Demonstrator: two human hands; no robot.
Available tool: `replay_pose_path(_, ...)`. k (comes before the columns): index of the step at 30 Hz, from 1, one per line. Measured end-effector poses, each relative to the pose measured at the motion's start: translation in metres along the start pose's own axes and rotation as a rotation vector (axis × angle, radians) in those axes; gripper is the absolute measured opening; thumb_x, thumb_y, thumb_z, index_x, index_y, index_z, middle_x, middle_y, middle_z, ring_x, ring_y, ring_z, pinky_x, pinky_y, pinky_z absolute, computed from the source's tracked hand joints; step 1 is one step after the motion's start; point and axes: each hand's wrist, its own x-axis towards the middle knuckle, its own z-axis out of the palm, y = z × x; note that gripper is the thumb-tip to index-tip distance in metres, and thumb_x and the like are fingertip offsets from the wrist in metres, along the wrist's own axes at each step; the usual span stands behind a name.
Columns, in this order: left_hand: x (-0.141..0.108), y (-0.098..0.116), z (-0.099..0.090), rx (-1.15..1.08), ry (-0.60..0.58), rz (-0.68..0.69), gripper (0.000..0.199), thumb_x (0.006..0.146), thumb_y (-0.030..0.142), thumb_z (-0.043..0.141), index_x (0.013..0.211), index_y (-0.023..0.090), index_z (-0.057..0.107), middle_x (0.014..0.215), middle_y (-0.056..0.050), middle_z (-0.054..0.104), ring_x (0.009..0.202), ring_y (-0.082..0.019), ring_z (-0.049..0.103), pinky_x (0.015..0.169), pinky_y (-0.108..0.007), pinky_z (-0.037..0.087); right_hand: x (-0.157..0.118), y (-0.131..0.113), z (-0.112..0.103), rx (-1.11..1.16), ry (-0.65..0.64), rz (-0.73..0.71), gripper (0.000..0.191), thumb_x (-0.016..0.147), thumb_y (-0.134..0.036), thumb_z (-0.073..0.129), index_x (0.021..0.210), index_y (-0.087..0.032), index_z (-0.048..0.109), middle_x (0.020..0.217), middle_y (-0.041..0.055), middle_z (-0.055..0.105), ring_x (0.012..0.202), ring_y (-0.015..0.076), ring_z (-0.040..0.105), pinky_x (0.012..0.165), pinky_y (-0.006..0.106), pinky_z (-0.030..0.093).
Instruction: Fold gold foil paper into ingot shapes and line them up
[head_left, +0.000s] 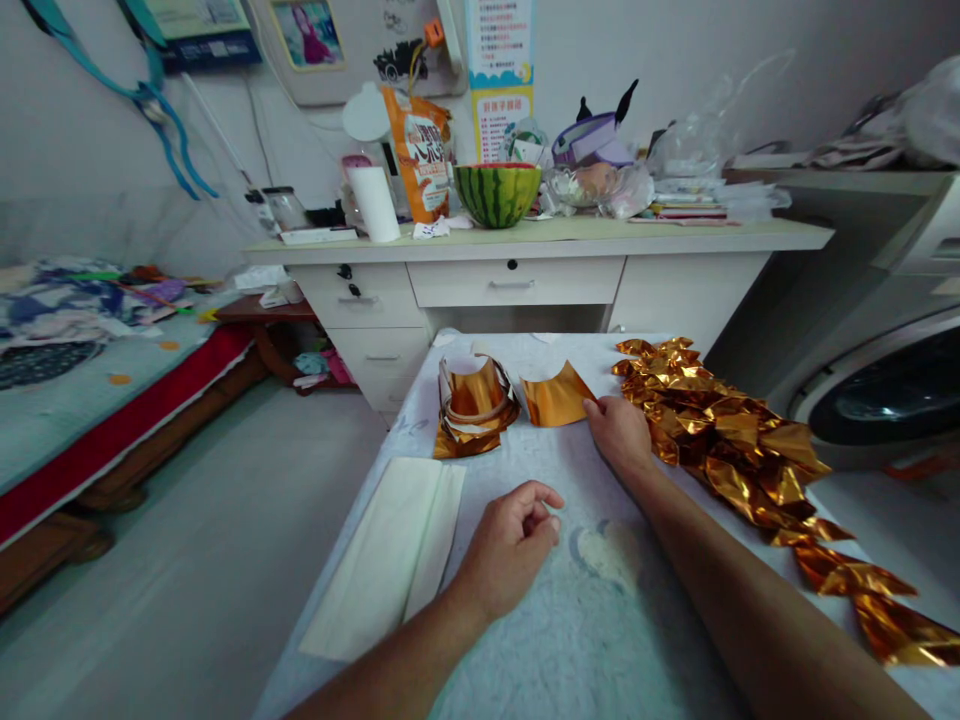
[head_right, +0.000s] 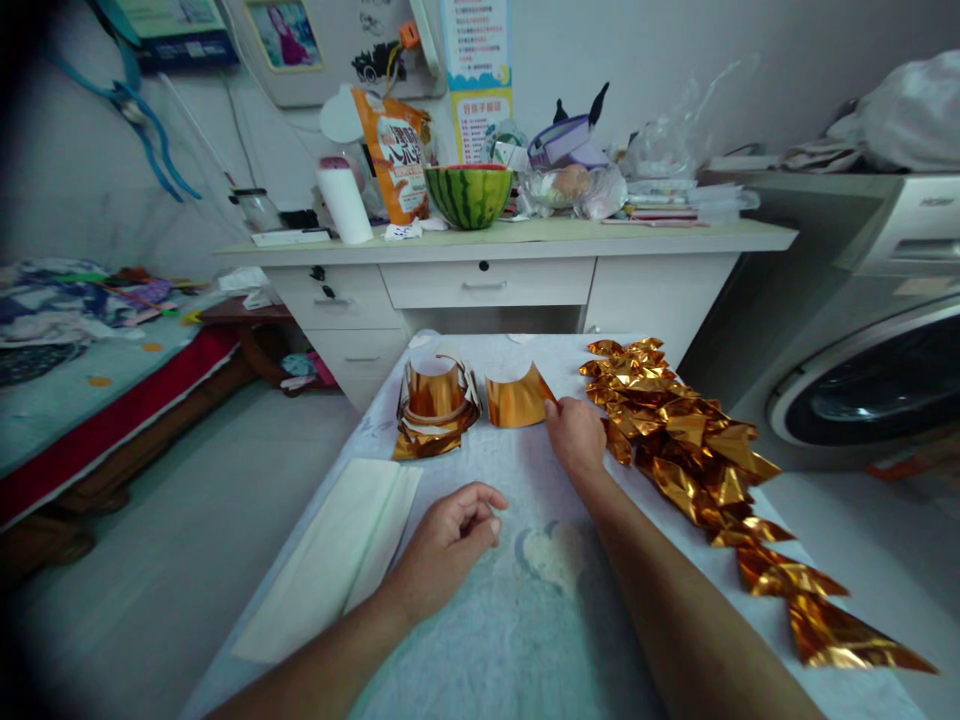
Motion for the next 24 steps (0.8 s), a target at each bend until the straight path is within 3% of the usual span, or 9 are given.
replay_pose_path(13, 0.0, 0.002, -0.001, 0.001, -0.014, -0.003, 0.018, 0.079, 0.019, 0.053, 0.094, 0.015, 0.063, 0.065, 0.004, 0.049, 0.06, -0.011, 0.045, 0.056, -0.023, 0.034, -0.003, 0.007, 0.004, 0.002, -0.007, -0.026, 0.032, 0.09, -0.019, 0.044, 0.089, -0.014, 0.076, 0.09, 0.0155, 0.075, 0.088, 0.0244, 0.068, 0.075, 0.028, 0.042)
replay_pose_path(24, 0.001, -0.002, -0.001, 0.013, -0.002, 0.005, 0.018, 0.079, 0.019, 0.053, 0.094, 0.016, 0.063, 0.066, 0.004, 0.049, 0.061, -0.011, 0.045, 0.057, -0.022, 0.035, -0.001, 0.014, 0.006, 0.088, 0.033, -0.024, 0.031, 0.09, -0.028, 0.049, 0.09, -0.015, 0.077, 0.086, 0.0125, 0.076, 0.08, 0.0227, 0.067, 0.067, 0.027, 0.039)
